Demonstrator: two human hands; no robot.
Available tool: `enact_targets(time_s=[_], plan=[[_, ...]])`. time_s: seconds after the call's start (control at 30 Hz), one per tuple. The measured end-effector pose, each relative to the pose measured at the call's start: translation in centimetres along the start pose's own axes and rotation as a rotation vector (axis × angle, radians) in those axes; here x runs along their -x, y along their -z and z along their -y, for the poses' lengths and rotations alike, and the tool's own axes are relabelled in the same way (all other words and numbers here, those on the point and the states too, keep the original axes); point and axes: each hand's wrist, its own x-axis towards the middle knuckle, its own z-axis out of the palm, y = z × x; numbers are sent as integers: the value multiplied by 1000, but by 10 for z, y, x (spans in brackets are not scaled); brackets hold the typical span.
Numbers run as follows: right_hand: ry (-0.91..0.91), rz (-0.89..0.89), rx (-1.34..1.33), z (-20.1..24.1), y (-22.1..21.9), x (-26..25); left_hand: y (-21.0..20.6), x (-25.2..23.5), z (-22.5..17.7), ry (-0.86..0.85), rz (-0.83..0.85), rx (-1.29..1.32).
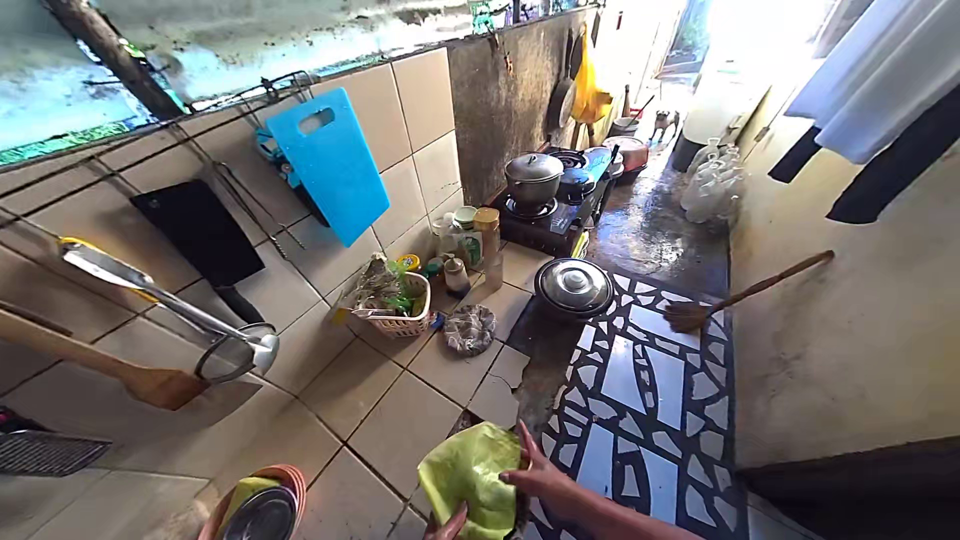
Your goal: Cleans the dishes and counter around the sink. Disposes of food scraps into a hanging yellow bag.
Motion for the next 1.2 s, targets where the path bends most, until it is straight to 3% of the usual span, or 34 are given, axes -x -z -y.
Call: enact_targets(time_s=[0.1, 0.17, 0.4, 0.53, 0.87, 1.07, 1.2], plan=[[-172, 93, -451, 6, 64, 24, -72, -5, -7, 76, 95, -78], [-207, 127, -542, 8, 116, 41, -126, -12, -5, 110, 160, -161], [-109, -279, -471, 40, 288, 88, -326, -65, 35, 225, 357, -397], [-85, -447, -553, 61, 373, 97, -429, -97, 35, 255, 505, -483], [113, -813, -655, 154, 550, 44, -673, -206, -21, 138, 769, -665], [267, -1039, -805, 212, 660, 26, -823, -285, -70, 70, 844, -700], [288, -1158, -851, 248, 730, 13, -927, -333, -123, -14, 892, -708]])
